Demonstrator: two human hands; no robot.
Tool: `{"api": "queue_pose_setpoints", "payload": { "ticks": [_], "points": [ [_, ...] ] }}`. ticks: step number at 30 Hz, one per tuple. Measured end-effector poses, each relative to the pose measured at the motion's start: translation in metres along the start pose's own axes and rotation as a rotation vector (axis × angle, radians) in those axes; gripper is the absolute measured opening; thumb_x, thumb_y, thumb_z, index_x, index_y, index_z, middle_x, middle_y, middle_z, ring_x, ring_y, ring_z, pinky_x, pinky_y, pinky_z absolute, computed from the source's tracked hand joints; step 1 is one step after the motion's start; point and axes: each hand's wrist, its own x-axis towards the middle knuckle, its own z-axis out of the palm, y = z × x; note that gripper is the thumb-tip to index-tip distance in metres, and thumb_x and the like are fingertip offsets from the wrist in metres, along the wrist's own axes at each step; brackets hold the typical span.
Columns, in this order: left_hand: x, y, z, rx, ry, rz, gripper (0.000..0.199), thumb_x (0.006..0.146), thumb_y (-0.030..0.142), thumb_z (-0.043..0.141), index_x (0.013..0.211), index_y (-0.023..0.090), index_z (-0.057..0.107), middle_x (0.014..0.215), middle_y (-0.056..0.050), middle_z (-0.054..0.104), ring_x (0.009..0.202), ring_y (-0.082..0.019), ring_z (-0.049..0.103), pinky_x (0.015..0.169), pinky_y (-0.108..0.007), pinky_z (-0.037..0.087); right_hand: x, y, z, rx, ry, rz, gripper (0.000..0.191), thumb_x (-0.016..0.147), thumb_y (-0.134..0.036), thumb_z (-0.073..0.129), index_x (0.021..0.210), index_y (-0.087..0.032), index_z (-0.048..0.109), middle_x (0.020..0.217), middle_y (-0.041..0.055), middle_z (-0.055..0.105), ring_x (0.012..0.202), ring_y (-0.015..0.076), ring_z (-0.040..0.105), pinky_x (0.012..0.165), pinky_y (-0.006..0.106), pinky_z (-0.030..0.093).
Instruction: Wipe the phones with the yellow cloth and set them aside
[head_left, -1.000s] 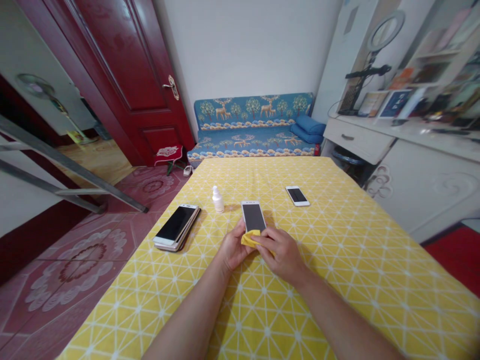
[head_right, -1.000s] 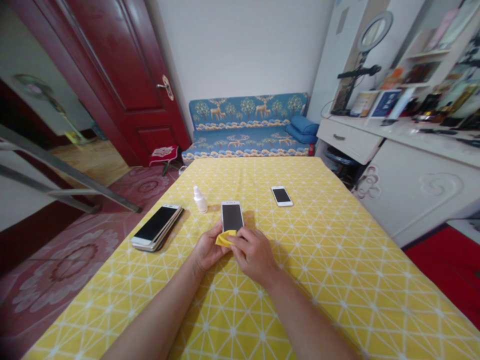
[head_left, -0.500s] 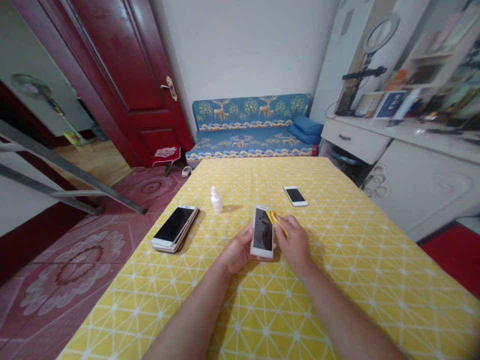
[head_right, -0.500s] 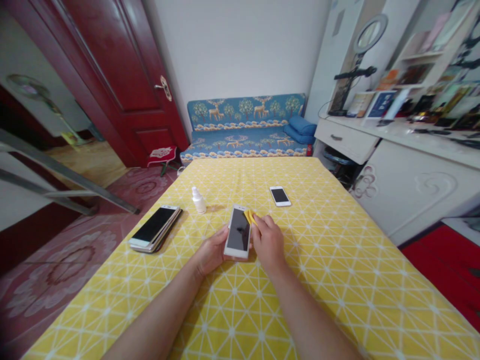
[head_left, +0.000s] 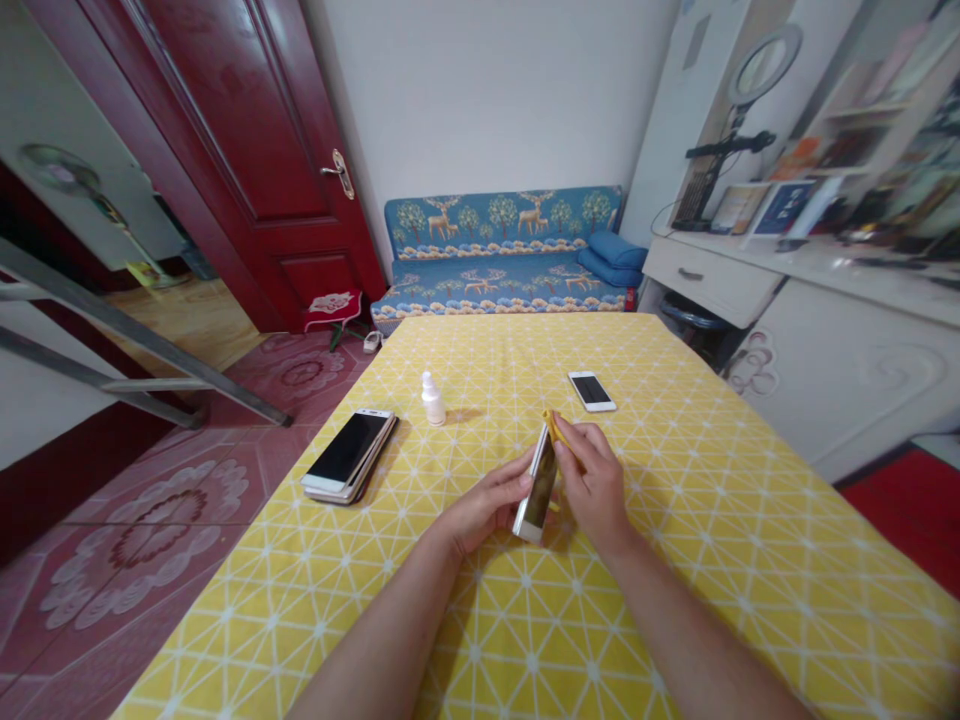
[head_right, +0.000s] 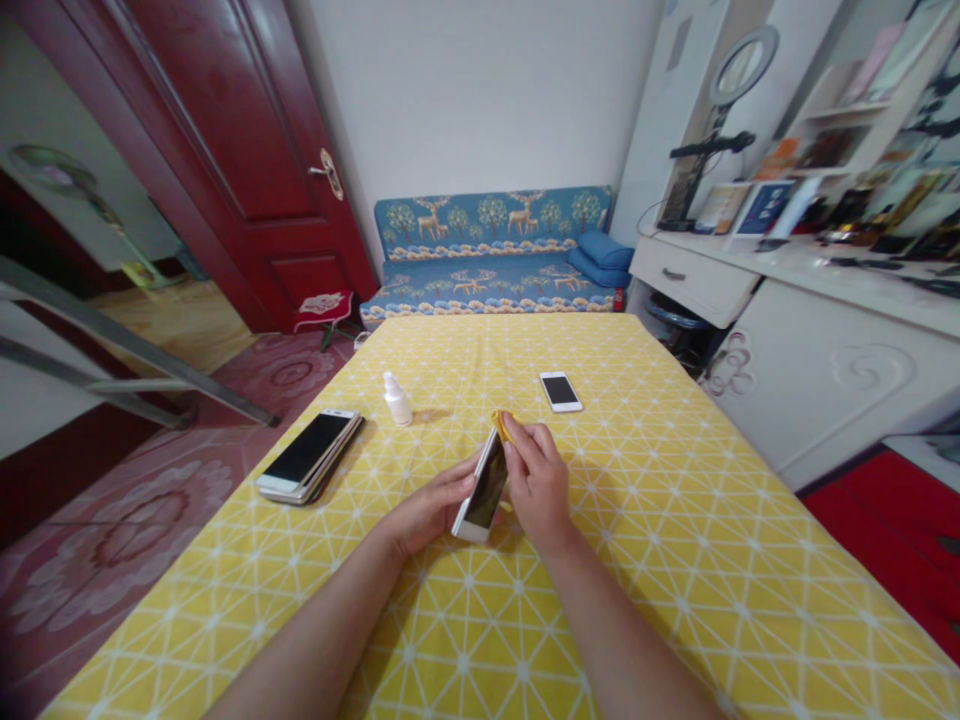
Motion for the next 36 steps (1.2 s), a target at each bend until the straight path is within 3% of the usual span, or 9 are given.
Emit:
{"api": "queue_pose_setpoints", "payload": {
  "ticks": [5,8,12,16,21,25,30,36],
  "points": [
    [0.0,-0.002,-0.001,0.03,0.013,-0.01,0.058,0.083,0.041,0.065,0.137,0.027,0.049,0.112,-0.013,0.065,0.085,-0.022,0.068,0.07,-0.033,0.054,-0.002,-0.002,-0.005,-0.03,-0.066,-0.066,0.044,0.093,-0.013,0.046,0.129,-0.034,0.058,0.098,0.0044,0.054,0.089,0.0172,0.056,0.076,0.033,0.047],
    [0.002,-0.006,-0.005,0.029,0.058,0.018,0.05,0.08,0.047,0.066,0.124,0.023,0.059,0.099,-0.01,0.067,0.076,-0.018,0.066,0.064,-0.031,0.055,-0.004,-0.003,-0.004,-0.051,-0.119,-0.116,0.044,0.091,-0.011,0.046,0.125,-0.034,0.061,0.096,0.0042,0.056,0.088,0.0182,0.055,0.076,0.035,0.046],
    [0.005,-0.01,-0.009,-0.01,0.125,0.058,0.043,0.08,0.047,0.067,0.113,0.02,0.063,0.088,-0.006,0.066,0.071,-0.016,0.064,0.064,-0.034,0.057,-0.005,-0.009,0.001,-0.016,-0.18,-0.154,0.044,0.09,-0.01,0.049,0.124,-0.034,0.062,0.095,0.0036,0.059,0.087,0.0185,0.056,0.076,0.035,0.045],
    [0.005,-0.007,-0.009,-0.122,0.171,0.084,0.049,0.077,0.035,0.073,0.122,0.024,0.058,0.093,-0.005,0.066,0.077,-0.016,0.064,0.071,-0.037,0.058,-0.007,-0.015,0.004,0.04,-0.228,-0.145,0.043,0.09,-0.01,0.048,0.125,-0.032,0.06,0.091,0.0033,0.06,0.085,0.0179,0.056,0.076,0.035,0.045],
    [0.004,0.001,-0.006,-0.218,0.209,0.155,0.072,0.075,0.019,0.074,0.138,0.034,0.044,0.1,-0.003,0.066,0.081,-0.015,0.065,0.076,-0.035,0.056,-0.009,-0.021,0.004,0.042,-0.27,-0.193,0.046,0.087,-0.009,0.049,0.126,-0.032,0.06,0.09,0.003,0.061,0.082,0.0173,0.055,0.074,0.034,0.043],
    [0.004,0.004,-0.006,-0.26,0.259,0.195,0.067,0.081,0.025,0.069,0.141,0.036,0.04,0.098,-0.003,0.068,0.08,-0.016,0.065,0.07,-0.03,0.055,-0.009,-0.025,0.005,0.03,-0.29,-0.226,0.047,0.085,-0.007,0.05,0.124,-0.031,0.061,0.089,0.0022,0.061,0.081,0.016,0.055,0.074,0.033,0.042],
    [0.002,0.007,-0.01,-0.323,0.24,0.231,0.06,0.088,0.029,0.06,0.143,0.03,0.037,0.11,-0.008,0.068,0.095,-0.02,0.066,0.073,-0.031,0.055,-0.009,-0.019,0.004,-0.035,-0.27,-0.212,0.046,0.084,-0.006,0.05,0.12,-0.031,0.064,0.086,0.001,0.062,0.082,0.0155,0.057,0.076,0.033,0.04],
    [0.001,0.012,-0.012,-0.367,0.201,0.271,0.056,0.09,0.032,0.055,0.142,0.021,0.037,0.119,-0.014,0.065,0.108,-0.027,0.063,0.086,-0.041,0.054,-0.01,-0.01,0.0,-0.193,-0.226,-0.155,0.044,0.081,-0.004,0.05,0.113,-0.028,0.068,0.08,0.0009,0.062,0.075,0.0151,0.055,0.07,0.032,0.037]
  ]
}}
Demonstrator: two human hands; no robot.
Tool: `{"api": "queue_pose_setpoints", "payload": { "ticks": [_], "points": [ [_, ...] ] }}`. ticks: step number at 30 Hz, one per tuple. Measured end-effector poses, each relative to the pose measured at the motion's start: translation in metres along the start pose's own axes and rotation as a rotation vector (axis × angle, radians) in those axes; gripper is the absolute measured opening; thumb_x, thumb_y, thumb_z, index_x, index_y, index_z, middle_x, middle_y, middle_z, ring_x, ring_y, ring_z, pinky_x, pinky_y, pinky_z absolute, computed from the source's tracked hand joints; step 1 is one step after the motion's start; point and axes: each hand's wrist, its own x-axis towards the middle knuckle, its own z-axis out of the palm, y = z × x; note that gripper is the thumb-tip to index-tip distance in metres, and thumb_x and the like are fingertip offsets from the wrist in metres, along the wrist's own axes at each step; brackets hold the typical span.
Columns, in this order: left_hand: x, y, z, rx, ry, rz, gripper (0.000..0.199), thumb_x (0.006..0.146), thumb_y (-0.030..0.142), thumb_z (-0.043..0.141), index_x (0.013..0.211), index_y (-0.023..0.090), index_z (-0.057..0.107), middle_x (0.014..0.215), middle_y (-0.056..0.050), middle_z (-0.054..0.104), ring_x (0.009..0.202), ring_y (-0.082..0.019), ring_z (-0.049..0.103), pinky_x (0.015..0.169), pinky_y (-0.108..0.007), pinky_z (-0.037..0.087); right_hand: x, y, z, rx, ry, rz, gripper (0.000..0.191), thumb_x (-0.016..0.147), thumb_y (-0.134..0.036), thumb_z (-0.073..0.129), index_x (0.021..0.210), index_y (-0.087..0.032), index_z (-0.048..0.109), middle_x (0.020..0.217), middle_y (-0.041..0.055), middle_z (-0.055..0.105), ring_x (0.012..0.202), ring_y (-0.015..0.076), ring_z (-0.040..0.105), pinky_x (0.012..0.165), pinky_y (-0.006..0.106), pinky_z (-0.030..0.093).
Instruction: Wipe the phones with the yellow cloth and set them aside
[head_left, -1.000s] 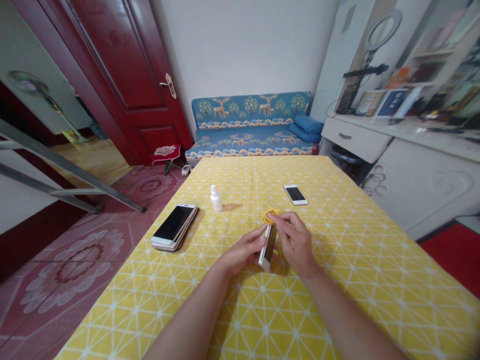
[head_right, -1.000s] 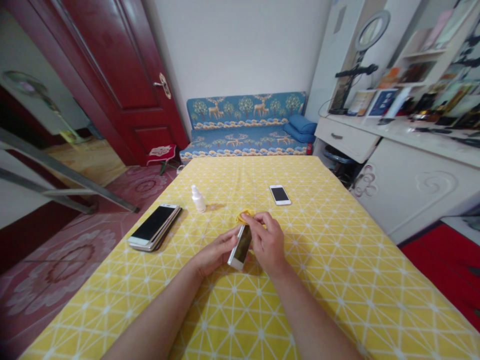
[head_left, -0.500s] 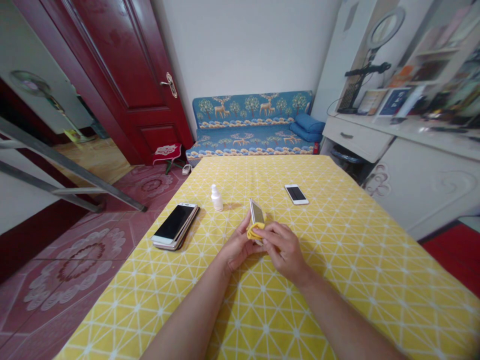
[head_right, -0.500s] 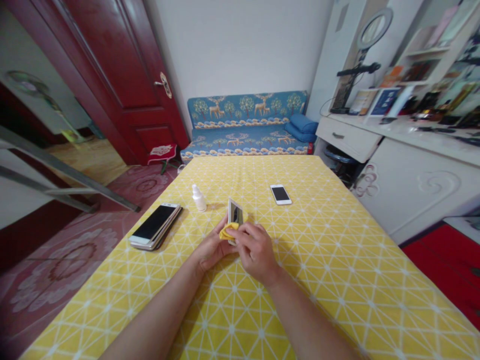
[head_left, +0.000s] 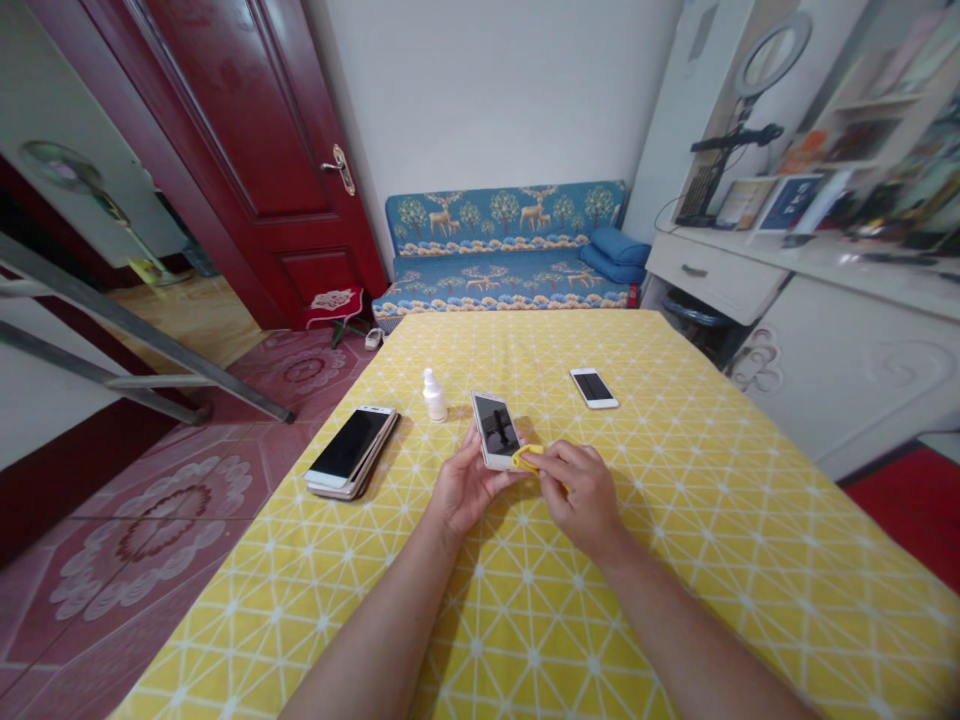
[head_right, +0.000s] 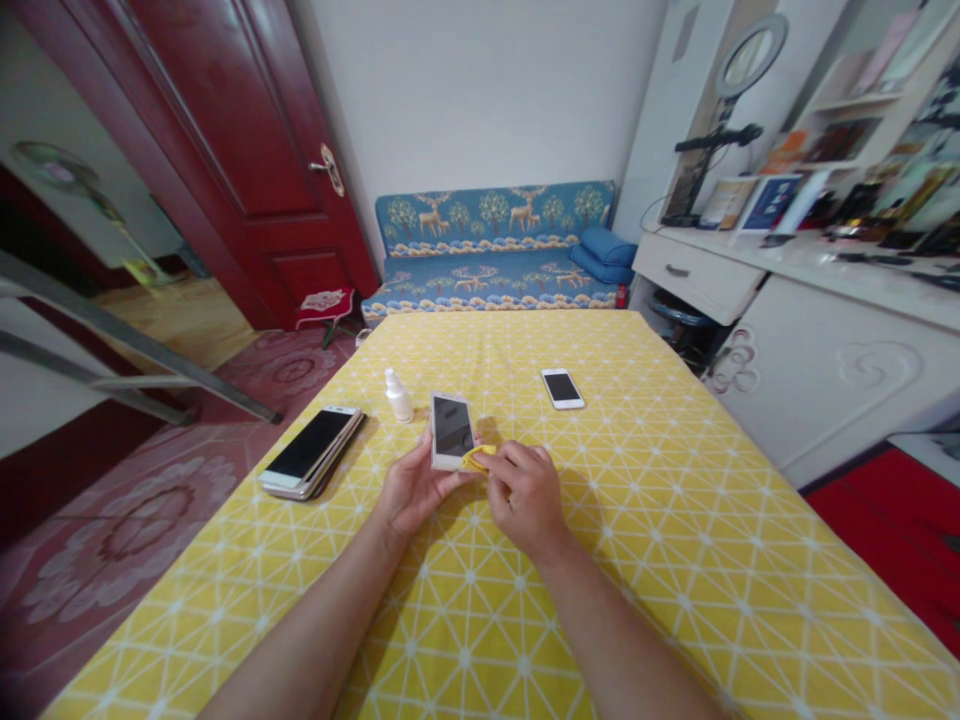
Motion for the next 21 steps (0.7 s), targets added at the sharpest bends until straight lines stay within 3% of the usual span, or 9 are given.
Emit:
{"api": "queue_pose_setpoints", "payload": {
  "ticks": [7,12,21],
  "points": [
    [-0.002,-0.003,0.004,0.042,-0.016,-0.064,0.052,0.088,0.024,0.057,0.138,0.028,0.044,0.106,-0.006,0.068,0.083,-0.017,0.066,0.066,-0.028,0.056,0.002,-0.011,0.001,0.057,-0.049,-0.124,0.041,0.084,-0.007,0.05,0.116,-0.028,0.066,0.084,0.0018,0.061,0.08,0.0162,0.055,0.074,0.034,0.04],
    [-0.005,-0.005,0.004,0.097,-0.075,-0.125,0.05,0.088,0.023,0.056,0.137,0.028,0.047,0.117,-0.008,0.065,0.091,-0.021,0.066,0.075,-0.04,0.057,0.003,-0.001,0.005,-0.062,0.013,0.004,0.04,0.087,-0.008,0.047,0.119,-0.025,0.064,0.085,0.0034,0.061,0.081,0.0173,0.056,0.073,0.034,0.041],
    [-0.006,-0.009,0.006,0.234,-0.273,-0.275,0.065,0.08,0.021,0.061,0.142,0.026,0.042,0.128,-0.014,0.06,0.099,-0.03,0.067,0.081,-0.041,0.053,0.001,0.02,0.001,-0.133,0.129,0.178,0.04,0.093,-0.017,0.043,0.129,-0.025,0.058,0.091,0.0054,0.059,0.08,0.0185,0.056,0.07,0.034,0.044]
  ]
}}
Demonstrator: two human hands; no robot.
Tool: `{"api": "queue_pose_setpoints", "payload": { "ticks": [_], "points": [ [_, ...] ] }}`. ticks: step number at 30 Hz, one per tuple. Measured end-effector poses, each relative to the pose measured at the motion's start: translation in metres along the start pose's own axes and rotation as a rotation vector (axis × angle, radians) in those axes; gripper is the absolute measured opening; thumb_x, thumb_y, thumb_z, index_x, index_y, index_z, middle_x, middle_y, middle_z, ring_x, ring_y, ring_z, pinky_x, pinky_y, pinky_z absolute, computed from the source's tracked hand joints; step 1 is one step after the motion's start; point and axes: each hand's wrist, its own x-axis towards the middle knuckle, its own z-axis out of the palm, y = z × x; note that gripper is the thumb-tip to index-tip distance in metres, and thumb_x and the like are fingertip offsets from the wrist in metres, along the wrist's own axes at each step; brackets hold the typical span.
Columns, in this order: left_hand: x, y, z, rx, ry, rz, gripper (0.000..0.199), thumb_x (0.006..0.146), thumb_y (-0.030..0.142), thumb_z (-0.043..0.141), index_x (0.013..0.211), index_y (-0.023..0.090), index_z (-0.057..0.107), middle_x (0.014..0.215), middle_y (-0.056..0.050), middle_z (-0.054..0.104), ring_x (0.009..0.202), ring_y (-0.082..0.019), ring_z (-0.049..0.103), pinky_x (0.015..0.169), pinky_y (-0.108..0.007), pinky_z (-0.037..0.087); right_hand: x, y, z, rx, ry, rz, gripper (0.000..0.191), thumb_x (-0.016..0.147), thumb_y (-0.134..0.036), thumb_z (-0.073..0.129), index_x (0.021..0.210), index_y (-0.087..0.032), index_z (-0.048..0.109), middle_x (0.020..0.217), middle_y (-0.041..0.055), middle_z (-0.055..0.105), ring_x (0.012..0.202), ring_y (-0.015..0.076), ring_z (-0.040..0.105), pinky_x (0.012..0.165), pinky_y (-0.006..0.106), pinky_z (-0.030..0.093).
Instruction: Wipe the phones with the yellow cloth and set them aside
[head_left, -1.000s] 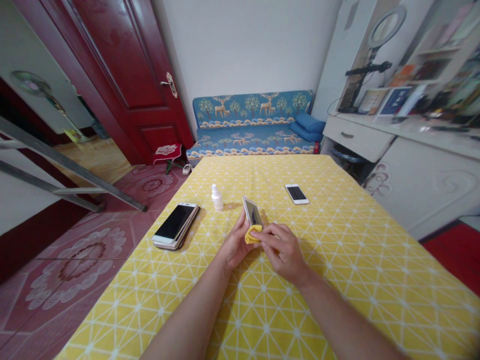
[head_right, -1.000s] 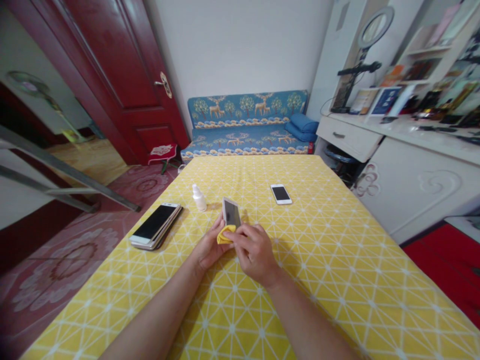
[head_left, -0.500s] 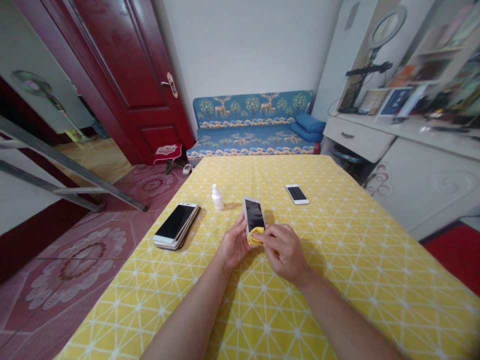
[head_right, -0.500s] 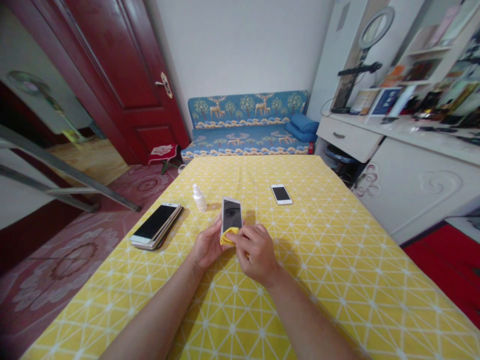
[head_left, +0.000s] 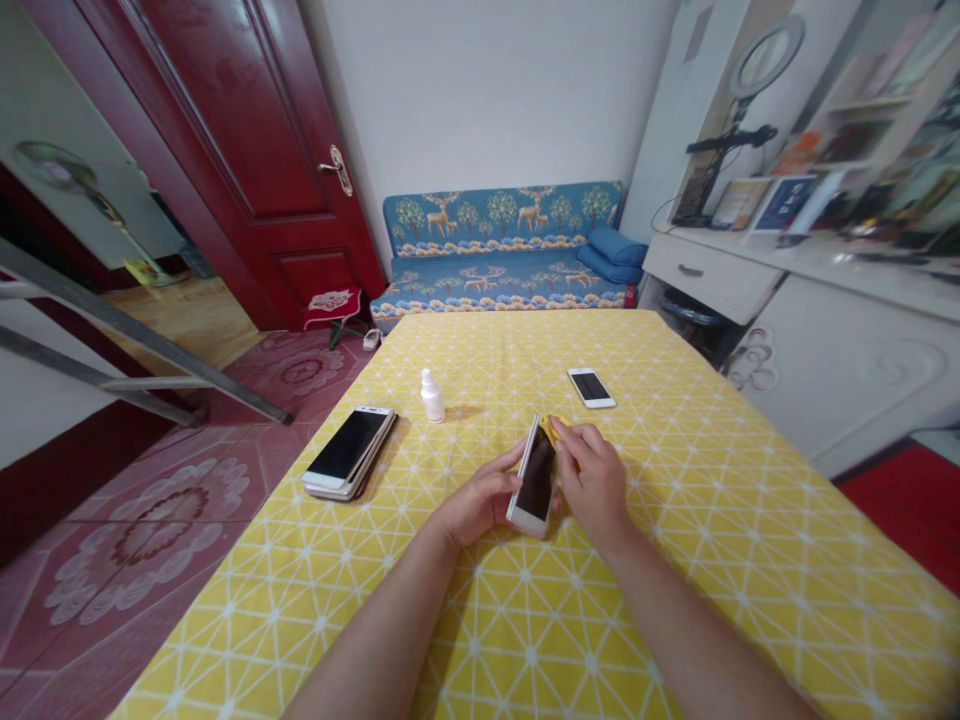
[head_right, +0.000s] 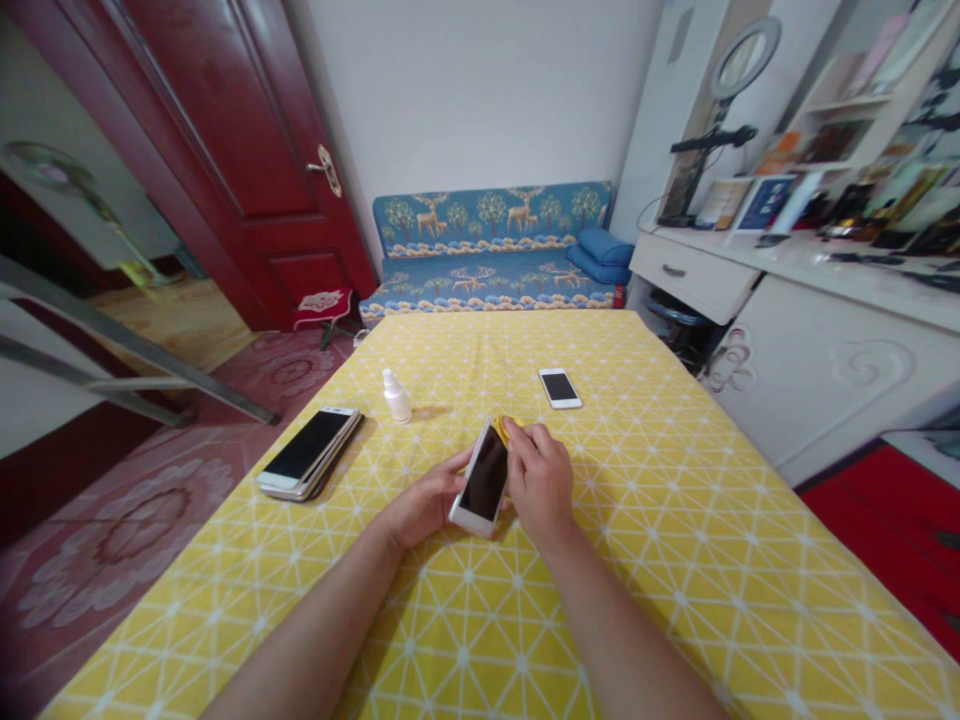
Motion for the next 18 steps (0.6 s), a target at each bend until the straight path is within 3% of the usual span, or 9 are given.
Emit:
{"api": "queue_pose_setpoints", "payload": {
  "ticks": [4,9,14,18],
  "points": [
    [0.002,-0.007,-0.004,-0.02,0.066,0.001,0.056,0.079,0.019,0.062,0.134,0.024,0.052,0.116,-0.011,0.067,0.086,-0.023,0.069,0.074,-0.034,0.054,0.001,-0.007,-0.004,0.051,0.0,-0.096,0.041,0.09,-0.014,0.046,0.127,-0.028,0.06,0.089,0.0042,0.06,0.082,0.0181,0.056,0.075,0.035,0.043],
    [0.003,-0.004,-0.007,-0.106,0.159,0.061,0.04,0.082,0.022,0.059,0.123,0.021,0.06,0.103,-0.009,0.069,0.075,-0.019,0.066,0.061,-0.031,0.056,0.001,-0.023,-0.005,0.11,-0.126,-0.269,0.036,0.083,-0.009,0.05,0.109,-0.027,0.068,0.083,0.0024,0.061,0.082,0.0174,0.057,0.077,0.036,0.041],
    [0.004,0.003,-0.009,-0.168,0.244,0.183,0.051,0.085,0.022,0.059,0.135,0.023,0.048,0.109,-0.008,0.068,0.086,-0.02,0.068,0.073,-0.037,0.058,-0.001,-0.024,-0.01,0.204,-0.083,-0.255,0.033,0.079,-0.008,0.052,0.102,-0.025,0.069,0.081,0.0014,0.064,0.077,0.0165,0.058,0.075,0.036,0.041],
    [0.008,0.004,-0.016,-0.245,0.332,0.288,0.054,0.08,0.011,0.063,0.132,0.018,0.05,0.102,-0.006,0.07,0.086,-0.016,0.068,0.077,-0.027,0.057,-0.004,-0.023,-0.014,0.284,-0.019,-0.195,0.037,0.079,-0.009,0.053,0.108,-0.027,0.068,0.084,0.0018,0.065,0.078,0.0175,0.06,0.075,0.037,0.044]
  ]
}}
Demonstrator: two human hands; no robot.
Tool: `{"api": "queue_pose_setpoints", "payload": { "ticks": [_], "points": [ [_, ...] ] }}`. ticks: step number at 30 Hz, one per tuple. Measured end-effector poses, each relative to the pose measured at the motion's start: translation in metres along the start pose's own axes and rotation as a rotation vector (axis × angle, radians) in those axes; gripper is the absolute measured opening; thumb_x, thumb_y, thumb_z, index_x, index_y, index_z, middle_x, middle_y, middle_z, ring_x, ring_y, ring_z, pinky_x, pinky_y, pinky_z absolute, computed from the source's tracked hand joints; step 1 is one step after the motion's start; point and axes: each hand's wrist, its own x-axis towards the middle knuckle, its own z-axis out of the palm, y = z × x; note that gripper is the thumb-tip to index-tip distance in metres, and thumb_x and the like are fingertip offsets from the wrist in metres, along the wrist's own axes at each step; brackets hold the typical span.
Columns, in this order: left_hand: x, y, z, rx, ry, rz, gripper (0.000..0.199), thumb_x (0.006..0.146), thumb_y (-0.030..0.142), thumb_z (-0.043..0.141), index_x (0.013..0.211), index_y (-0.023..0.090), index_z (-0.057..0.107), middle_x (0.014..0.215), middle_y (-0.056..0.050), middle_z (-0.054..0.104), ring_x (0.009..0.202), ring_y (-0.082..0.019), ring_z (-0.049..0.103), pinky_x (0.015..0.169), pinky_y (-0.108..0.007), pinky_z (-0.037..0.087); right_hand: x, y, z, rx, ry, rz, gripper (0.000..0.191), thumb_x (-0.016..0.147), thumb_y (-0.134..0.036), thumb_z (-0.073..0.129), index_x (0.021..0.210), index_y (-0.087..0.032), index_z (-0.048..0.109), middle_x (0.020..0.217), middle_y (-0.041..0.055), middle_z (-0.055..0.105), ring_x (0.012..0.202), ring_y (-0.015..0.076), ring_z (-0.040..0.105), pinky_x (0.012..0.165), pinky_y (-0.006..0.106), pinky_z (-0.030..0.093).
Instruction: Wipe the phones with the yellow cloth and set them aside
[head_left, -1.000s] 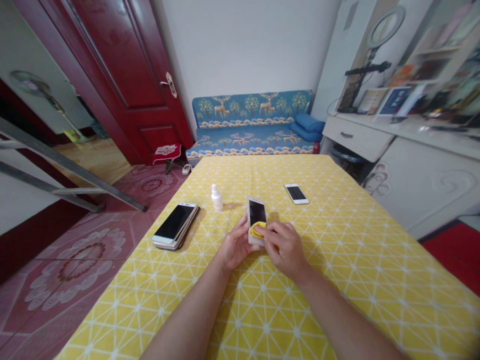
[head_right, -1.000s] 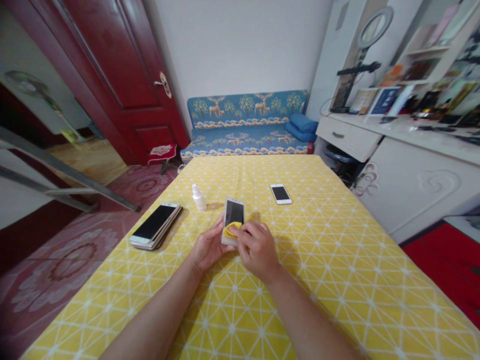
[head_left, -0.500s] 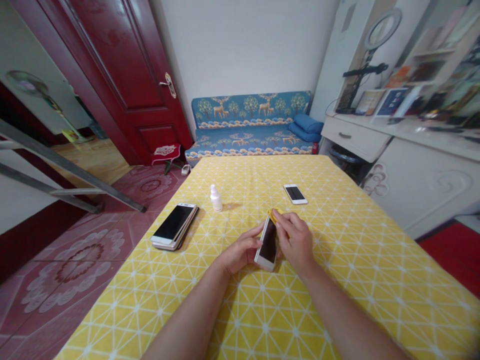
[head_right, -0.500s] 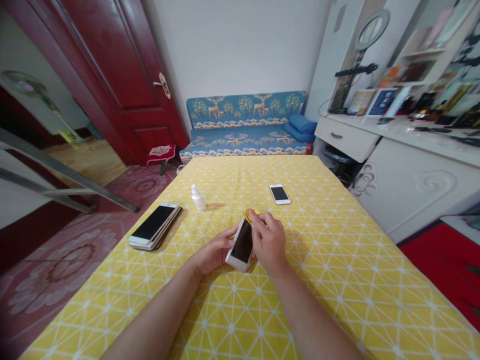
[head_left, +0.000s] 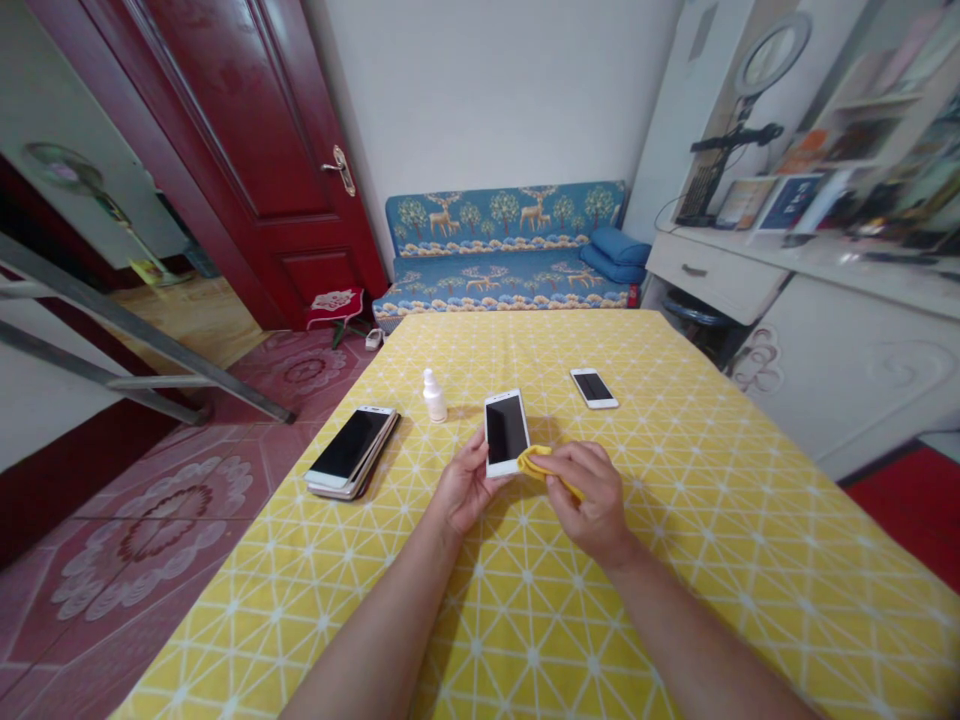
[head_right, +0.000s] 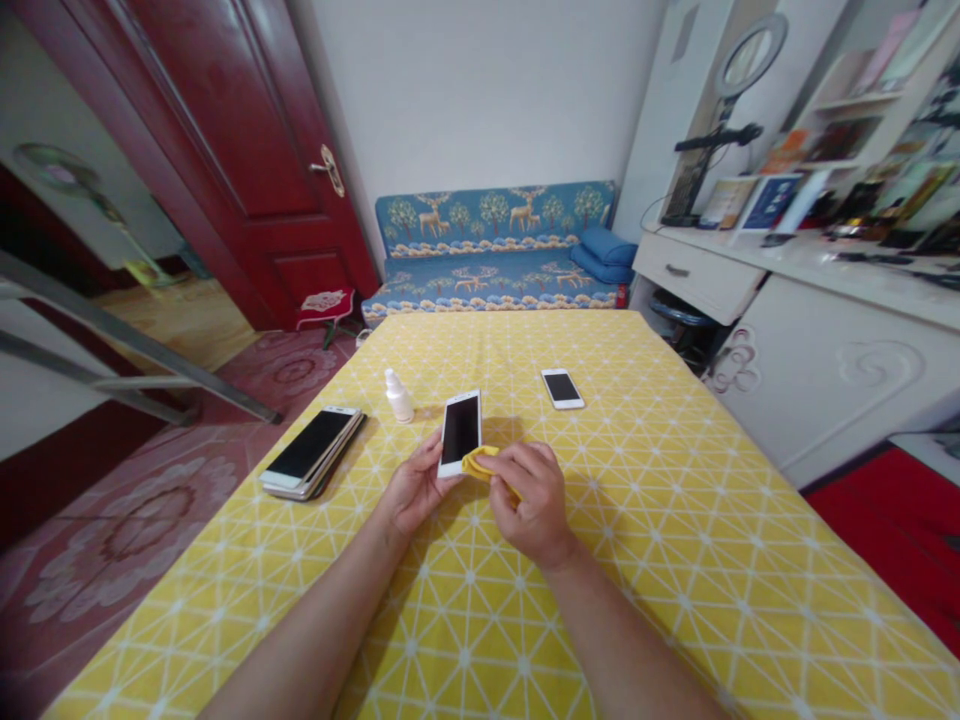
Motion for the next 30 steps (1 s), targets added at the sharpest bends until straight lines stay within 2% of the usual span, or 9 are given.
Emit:
{"api": "queue_pose_setpoints", "payload": {
  "ticks": [5,9,16,18,21,25,28,30],
  "points": [
    [0.004,-0.002,-0.006,0.012,0.01,-0.018,0.045,0.077,0.013,0.067,0.121,0.013,0.057,0.097,-0.006,0.07,0.078,-0.013,0.067,0.068,-0.02,0.055,0.002,-0.004,0.003,0.067,-0.066,-0.05,0.046,0.082,-0.008,0.053,0.12,-0.031,0.064,0.09,0.0026,0.064,0.082,0.0176,0.059,0.075,0.035,0.046],
    [-0.001,-0.003,-0.002,0.128,0.023,-0.06,0.052,0.077,0.022,0.071,0.126,0.015,0.056,0.101,-0.007,0.069,0.074,-0.014,0.066,0.063,-0.021,0.054,0.002,0.0,0.008,0.056,-0.064,-0.058,0.047,0.083,-0.007,0.053,0.121,-0.032,0.064,0.088,0.0024,0.063,0.081,0.0168,0.058,0.074,0.035,0.046],
    [-0.008,-0.008,0.009,0.296,-0.06,-0.097,0.054,0.078,0.03,0.071,0.129,0.018,0.059,0.11,-0.011,0.069,0.083,-0.019,0.066,0.067,-0.024,0.049,0.0,0.01,0.008,0.11,0.118,0.124,0.041,0.089,-0.011,0.051,0.124,-0.029,0.063,0.092,0.0044,0.058,0.083,0.0159,0.059,0.073,0.032,0.05],
    [-0.007,-0.01,0.007,0.348,-0.069,-0.099,0.054,0.079,0.032,0.07,0.13,0.019,0.058,0.111,-0.011,0.07,0.09,-0.022,0.066,0.071,-0.026,0.049,0.002,0.009,0.006,0.107,0.163,0.155,0.039,0.09,-0.012,0.051,0.124,-0.027,0.063,0.095,0.0058,0.058,0.086,0.0164,0.06,0.074,0.032,0.05],
    [-0.005,-0.013,0.003,0.432,-0.056,-0.064,0.05,0.079,0.032,0.069,0.128,0.021,0.061,0.118,-0.011,0.068,0.107,-0.027,0.062,0.088,-0.033,0.046,0.003,0.006,0.003,0.094,0.218,0.183,0.037,0.091,-0.015,0.052,0.126,-0.024,0.061,0.101,0.0081,0.06,0.093,0.0185,0.06,0.08,0.035,0.051],
    [-0.004,-0.015,0.002,0.536,-0.025,0.06,0.044,0.08,0.033,0.068,0.123,0.023,0.065,0.133,-0.008,0.06,0.126,-0.028,0.051,0.109,-0.039,0.032,0.003,0.004,0.001,0.116,0.244,0.203,0.036,0.091,-0.018,0.053,0.125,-0.023,0.061,0.104,0.0089,0.062,0.096,0.0203,0.059,0.083,0.038,0.05],
    [-0.008,-0.01,0.008,0.628,-0.027,0.111,0.044,0.084,0.04,0.062,0.124,0.022,0.065,0.132,-0.008,0.06,0.126,-0.029,0.051,0.111,-0.043,0.03,0.002,0.002,0.002,0.158,0.228,0.213,0.034,0.091,-0.018,0.053,0.124,-0.023,0.061,0.105,0.0081,0.062,0.097,0.0203,0.059,0.084,0.037,0.049],
    [-0.011,-0.006,0.014,0.711,-0.091,0.144,0.05,0.083,0.043,0.063,0.128,0.021,0.061,0.133,-0.009,0.059,0.126,-0.03,0.051,0.109,-0.044,0.033,0.002,0.001,0.002,0.187,0.205,0.231,0.034,0.091,-0.019,0.053,0.123,-0.024,0.062,0.106,0.0077,0.062,0.097,0.0203,0.059,0.084,0.037,0.049]
  ]
}}
